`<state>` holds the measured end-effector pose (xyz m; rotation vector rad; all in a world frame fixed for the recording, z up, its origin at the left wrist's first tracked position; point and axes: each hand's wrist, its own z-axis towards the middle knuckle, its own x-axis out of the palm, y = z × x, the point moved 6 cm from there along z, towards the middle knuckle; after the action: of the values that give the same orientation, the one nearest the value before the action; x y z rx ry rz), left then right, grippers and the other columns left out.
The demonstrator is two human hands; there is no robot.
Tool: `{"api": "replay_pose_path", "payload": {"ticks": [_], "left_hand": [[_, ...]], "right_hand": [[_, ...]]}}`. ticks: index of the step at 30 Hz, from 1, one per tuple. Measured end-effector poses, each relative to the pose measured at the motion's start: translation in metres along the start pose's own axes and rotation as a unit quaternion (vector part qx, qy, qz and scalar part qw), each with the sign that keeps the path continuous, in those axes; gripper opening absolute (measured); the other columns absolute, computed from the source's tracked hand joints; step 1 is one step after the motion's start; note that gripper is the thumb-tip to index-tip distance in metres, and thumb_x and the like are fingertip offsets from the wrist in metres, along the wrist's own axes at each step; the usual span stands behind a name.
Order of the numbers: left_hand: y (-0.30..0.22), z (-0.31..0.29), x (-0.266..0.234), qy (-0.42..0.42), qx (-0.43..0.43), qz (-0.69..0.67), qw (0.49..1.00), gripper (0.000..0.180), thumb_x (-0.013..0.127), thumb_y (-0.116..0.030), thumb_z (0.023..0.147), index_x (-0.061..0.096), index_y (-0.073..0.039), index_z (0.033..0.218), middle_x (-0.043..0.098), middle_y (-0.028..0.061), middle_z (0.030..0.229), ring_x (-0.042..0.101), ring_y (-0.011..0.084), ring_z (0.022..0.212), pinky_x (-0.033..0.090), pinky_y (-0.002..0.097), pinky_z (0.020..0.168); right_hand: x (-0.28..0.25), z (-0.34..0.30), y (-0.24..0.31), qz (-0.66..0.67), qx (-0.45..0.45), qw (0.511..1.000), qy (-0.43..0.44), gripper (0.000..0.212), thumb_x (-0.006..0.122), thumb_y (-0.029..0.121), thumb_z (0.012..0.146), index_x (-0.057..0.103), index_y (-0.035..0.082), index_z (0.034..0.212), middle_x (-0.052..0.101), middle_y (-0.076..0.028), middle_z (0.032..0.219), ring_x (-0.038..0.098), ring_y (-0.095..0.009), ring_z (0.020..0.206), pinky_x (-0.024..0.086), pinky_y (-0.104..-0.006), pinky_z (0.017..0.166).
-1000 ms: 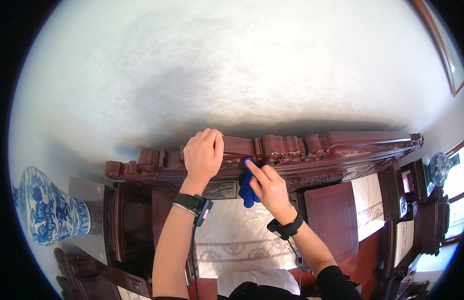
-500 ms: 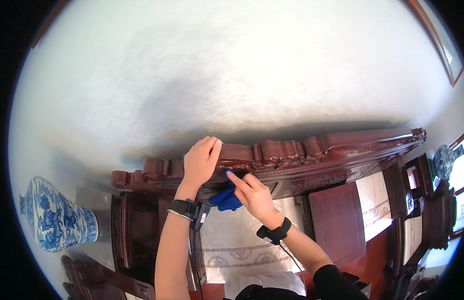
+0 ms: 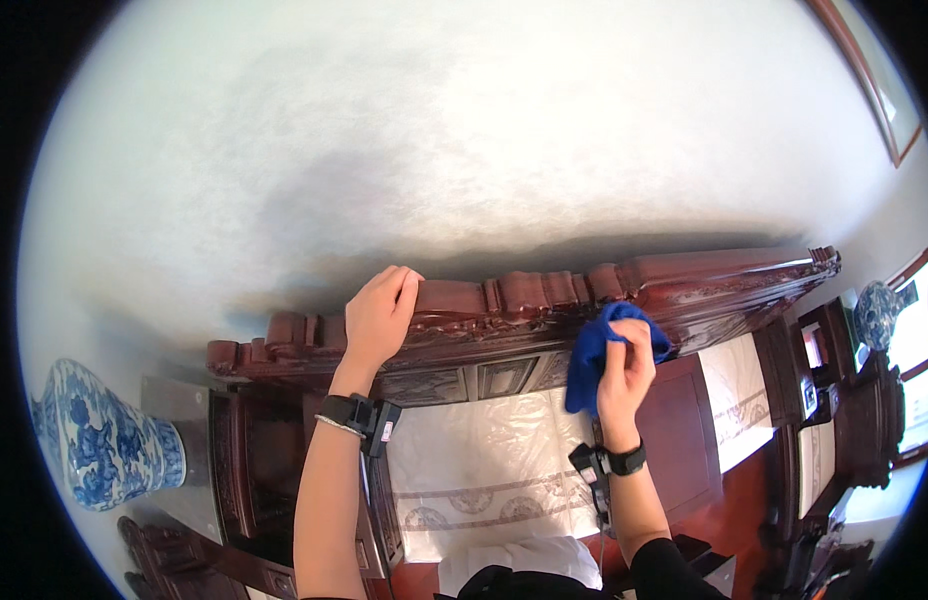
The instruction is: Wiping a wooden side table and a large decorative vase with a blue cloth.
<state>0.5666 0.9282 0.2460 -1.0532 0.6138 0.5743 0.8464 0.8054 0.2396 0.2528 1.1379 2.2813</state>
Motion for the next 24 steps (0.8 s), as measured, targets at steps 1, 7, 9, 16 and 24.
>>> {"api": "replay_pose_path", "payload": {"ticks": [1, 7, 9, 16, 24], "left_hand": [[0.000, 0.000, -0.001, -0.004, -0.004, 0.004, 1.000, 0.025, 0.042, -0.022, 0.094, 0.060, -0.006, 0.088, 0.061, 0.0091, 0.086, 0.059, 0.0288, 0.083, 0.046, 0.0358, 0.070], [-0.001, -0.009, -0.002, -0.024, 0.021, 0.011, 0.999, 0.025, 0.042, -0.021, 0.094, 0.060, -0.005, 0.088, 0.061, 0.0099, 0.085, 0.059, 0.0292, 0.081, 0.047, 0.0363, 0.069], [-0.006, -0.007, -0.003, -0.038, 0.043, 0.014, 0.998, 0.025, 0.043, -0.021, 0.093, 0.061, -0.005, 0.087, 0.061, 0.0100, 0.083, 0.060, 0.0292, 0.078, 0.047, 0.0364, 0.067], [-0.004, -0.008, 0.004, -0.011, 0.028, 0.031, 0.999, 0.024, 0.043, -0.018, 0.094, 0.062, -0.006, 0.085, 0.061, 0.0079, 0.081, 0.059, 0.0273, 0.075, 0.047, 0.0344, 0.064], [-0.004, 0.002, 0.002, -0.017, 0.027, 0.019, 0.999, 0.023, 0.043, -0.018, 0.093, 0.062, -0.007, 0.085, 0.060, 0.0081, 0.081, 0.060, 0.0277, 0.074, 0.047, 0.0331, 0.064]], "right_hand": [[0.007, 0.007, -0.006, -0.034, -0.004, 0.999, 0.016, 0.011, 0.053, -0.003, 0.084, 0.060, 0.001, 0.093, 0.059, -0.010, 0.093, 0.054, -0.022, 0.091, 0.040, -0.0310, 0.084], [0.012, -0.020, -0.050, -0.106, 0.007, 0.994, -0.025, 0.016, 0.059, 0.003, 0.083, 0.063, 0.005, 0.098, 0.062, -0.008, 0.098, 0.052, -0.024, 0.098, 0.035, -0.0345, 0.092], [0.003, -0.040, -0.091, 0.034, 0.103, 0.990, -0.086, 0.015, 0.057, 0.002, 0.086, 0.060, 0.003, 0.101, 0.059, -0.005, 0.102, 0.052, -0.018, 0.097, 0.039, -0.0305, 0.089], [0.021, -0.083, -0.128, 0.267, 0.237, 0.926, -0.123, 0.017, 0.059, 0.000, 0.085, 0.057, 0.006, 0.101, 0.053, 0.003, 0.087, 0.047, -0.006, 0.076, 0.039, -0.0190, 0.068], [0.171, -0.140, -0.064, 0.121, 0.077, 0.955, 0.260, 0.027, 0.067, 0.007, 0.079, 0.069, 0.012, 0.105, 0.068, -0.010, 0.088, 0.065, -0.020, 0.072, 0.051, -0.0292, 0.068]]}}
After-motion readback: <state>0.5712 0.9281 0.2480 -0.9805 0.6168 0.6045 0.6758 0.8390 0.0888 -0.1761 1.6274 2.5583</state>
